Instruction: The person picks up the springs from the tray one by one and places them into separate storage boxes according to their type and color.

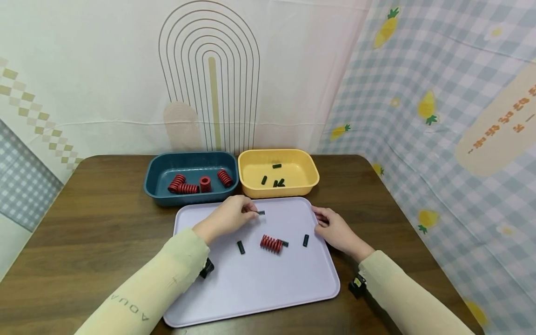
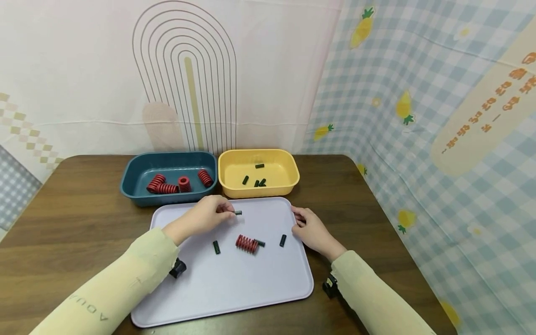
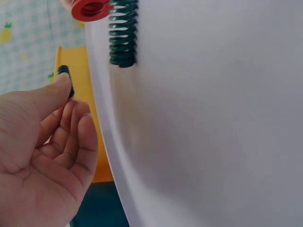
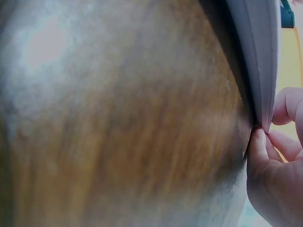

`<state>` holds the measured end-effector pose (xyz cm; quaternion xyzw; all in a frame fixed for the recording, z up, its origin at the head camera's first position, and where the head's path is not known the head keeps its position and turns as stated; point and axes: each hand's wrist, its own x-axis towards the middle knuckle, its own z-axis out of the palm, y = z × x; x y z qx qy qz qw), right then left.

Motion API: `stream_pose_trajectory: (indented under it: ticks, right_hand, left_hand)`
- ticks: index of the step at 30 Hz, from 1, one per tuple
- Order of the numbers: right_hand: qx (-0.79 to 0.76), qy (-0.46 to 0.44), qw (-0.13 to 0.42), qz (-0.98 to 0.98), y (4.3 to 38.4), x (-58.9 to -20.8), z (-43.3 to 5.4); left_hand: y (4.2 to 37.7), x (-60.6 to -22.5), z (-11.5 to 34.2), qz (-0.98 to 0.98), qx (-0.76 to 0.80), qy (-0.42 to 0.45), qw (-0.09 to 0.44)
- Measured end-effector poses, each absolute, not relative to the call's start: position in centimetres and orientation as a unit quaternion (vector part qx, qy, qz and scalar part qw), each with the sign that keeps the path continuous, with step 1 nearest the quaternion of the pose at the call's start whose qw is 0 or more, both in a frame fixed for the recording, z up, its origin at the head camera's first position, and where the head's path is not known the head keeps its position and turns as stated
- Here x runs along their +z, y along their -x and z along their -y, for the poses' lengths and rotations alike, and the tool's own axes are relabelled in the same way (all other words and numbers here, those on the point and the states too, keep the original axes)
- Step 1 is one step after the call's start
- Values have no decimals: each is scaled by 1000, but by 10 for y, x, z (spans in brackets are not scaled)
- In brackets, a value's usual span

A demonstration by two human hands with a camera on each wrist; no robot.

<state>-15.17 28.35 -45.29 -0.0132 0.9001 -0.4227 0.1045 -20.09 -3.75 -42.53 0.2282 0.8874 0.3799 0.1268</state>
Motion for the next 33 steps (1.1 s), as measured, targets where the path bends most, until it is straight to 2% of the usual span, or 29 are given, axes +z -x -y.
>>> stream_pose_trajectory:
  ticks: [17, 33]
  right_hand:
    - [-418, 16, 106, -902, 150, -451, -284]
    - [-430, 27, 101, -897, 151, -451, -285]
  left_hand:
    - [218, -414, 27, -868, 477, -140, -14]
    - [231, -415, 22, -871, 477, -109, -32]
